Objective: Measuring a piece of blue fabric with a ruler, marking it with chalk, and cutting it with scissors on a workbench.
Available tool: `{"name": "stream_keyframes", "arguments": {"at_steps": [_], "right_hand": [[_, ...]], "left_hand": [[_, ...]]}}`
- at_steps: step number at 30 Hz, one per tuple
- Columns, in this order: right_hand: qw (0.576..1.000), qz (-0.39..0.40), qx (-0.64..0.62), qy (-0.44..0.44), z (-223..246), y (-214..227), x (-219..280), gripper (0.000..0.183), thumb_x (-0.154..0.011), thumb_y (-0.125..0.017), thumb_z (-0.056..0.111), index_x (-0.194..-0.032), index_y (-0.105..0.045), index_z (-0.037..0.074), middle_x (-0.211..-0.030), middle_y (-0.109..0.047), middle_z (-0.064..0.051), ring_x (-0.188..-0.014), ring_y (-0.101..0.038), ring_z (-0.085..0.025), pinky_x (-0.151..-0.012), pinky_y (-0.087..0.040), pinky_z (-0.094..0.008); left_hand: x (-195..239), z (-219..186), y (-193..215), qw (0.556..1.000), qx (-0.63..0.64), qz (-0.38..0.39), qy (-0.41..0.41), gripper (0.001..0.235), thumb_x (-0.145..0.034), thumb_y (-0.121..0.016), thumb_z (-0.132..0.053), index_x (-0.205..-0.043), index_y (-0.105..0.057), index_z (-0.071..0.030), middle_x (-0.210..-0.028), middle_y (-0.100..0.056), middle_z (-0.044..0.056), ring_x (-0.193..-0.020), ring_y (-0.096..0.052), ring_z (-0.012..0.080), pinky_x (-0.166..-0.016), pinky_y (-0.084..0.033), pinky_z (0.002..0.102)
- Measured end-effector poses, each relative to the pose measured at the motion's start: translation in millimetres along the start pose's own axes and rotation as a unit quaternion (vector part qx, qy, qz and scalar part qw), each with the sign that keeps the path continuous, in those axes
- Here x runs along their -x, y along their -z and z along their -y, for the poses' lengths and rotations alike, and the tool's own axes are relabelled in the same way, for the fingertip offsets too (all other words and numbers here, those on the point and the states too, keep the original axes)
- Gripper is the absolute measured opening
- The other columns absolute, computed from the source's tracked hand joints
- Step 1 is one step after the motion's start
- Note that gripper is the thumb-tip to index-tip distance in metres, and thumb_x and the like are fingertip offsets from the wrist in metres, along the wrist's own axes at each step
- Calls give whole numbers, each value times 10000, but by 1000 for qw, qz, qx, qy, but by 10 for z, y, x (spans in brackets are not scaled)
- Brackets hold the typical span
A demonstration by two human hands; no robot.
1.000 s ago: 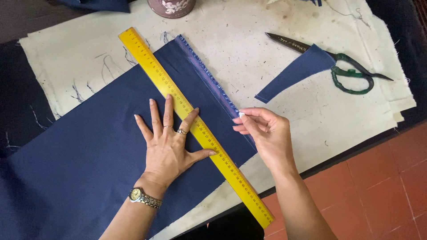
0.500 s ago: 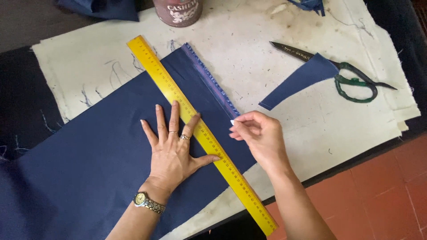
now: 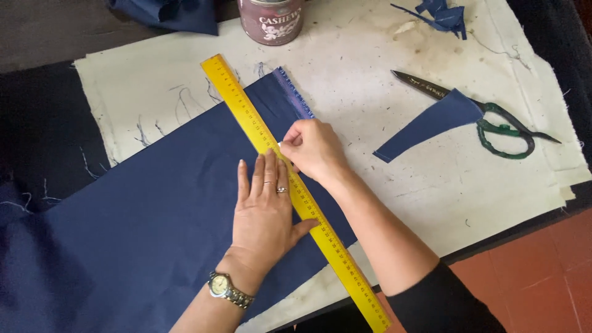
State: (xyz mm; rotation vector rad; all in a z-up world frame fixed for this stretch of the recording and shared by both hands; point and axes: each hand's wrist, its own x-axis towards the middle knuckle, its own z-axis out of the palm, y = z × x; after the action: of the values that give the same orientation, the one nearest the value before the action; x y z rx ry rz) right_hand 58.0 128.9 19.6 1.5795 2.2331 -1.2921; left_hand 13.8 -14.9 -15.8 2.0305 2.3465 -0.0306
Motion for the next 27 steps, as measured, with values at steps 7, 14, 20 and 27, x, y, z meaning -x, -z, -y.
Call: {"name": "stream_keyframes", "arguments": {"at_steps": [7,14,20,27], "right_hand": [[999,-3,50,1,50,-66,-191,142,-866,-707,265,-813,-664,141,-907,-756,-6,-541,-692,-130,-530,-560,-240],[993,38,107,-10,-304,-4,313,91,-861,-669,212,-837,-687,126,-853,-727,-18,-751,-683,-182,-683,-554,-328],[990,91,93,-44,-997,7,1079,43,-856,-681,185,-839,-687,146,-801,-742,25,-656,-705,-96,-588,-589,-242],[992,74,-62,-83,-1715,-139,1675,162,-809,-766,171,-774,-622,107,-810,-746,-13,-723,-713,-97,-574,-602,-198]], "left_hand": [[-76,-71,48,998,-32,63,0,1225,-632,-590,-846,-1420,-307,49,-1488,-304,272,-1394,-262,419,-1156,-100,583],[-64,-83,31,996,-70,58,-5,1227,-630,-543,-868,-1424,-322,41,-1488,-316,279,-1380,-299,414,-1151,-126,586],[-56,-79,-4,996,-61,58,-8,1232,-652,-513,-882,-1428,-300,51,-1505,-274,286,-1394,-266,425,-1145,-114,599],[-9,-61,-77,999,-41,35,-3,1244,-654,-512,-881,-1448,-253,40,-1534,-225,249,-1416,-216,407,-1138,-100,609]]}}
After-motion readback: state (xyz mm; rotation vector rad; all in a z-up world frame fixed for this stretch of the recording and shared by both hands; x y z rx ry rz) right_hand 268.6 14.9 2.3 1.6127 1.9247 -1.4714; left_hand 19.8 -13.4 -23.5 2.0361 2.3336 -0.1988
